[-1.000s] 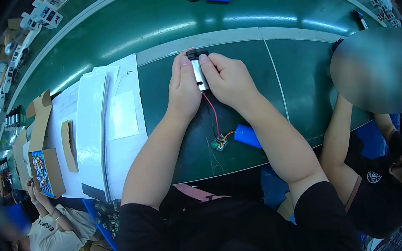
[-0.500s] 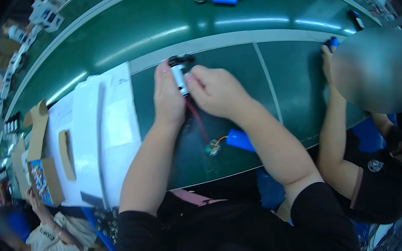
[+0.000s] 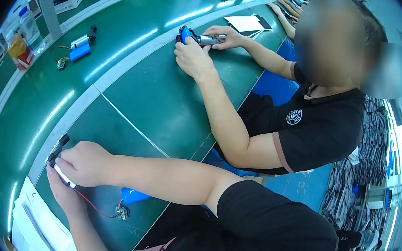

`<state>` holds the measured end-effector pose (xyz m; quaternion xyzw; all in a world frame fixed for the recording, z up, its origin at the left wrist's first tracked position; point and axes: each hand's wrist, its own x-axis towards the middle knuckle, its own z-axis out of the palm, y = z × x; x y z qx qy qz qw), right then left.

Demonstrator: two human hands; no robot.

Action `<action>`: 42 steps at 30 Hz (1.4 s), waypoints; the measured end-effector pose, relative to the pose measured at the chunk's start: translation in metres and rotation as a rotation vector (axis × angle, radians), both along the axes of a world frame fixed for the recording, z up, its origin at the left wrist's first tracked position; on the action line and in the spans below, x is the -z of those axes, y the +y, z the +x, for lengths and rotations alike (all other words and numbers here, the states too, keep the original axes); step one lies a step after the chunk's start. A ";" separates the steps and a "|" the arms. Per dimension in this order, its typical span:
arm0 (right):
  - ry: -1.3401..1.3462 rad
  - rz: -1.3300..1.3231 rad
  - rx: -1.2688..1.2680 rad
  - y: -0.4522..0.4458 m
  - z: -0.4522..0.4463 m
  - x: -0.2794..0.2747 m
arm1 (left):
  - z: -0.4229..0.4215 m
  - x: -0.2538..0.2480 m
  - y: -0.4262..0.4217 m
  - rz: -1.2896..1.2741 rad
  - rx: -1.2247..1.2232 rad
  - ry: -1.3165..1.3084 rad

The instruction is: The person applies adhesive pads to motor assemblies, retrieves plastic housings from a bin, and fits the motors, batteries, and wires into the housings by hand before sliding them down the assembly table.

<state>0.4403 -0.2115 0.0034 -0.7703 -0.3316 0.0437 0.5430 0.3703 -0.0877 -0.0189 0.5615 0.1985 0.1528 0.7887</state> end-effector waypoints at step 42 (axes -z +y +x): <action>0.093 0.334 -0.555 -0.123 -0.095 -0.138 | 0.011 -0.009 -0.021 0.066 0.066 -0.019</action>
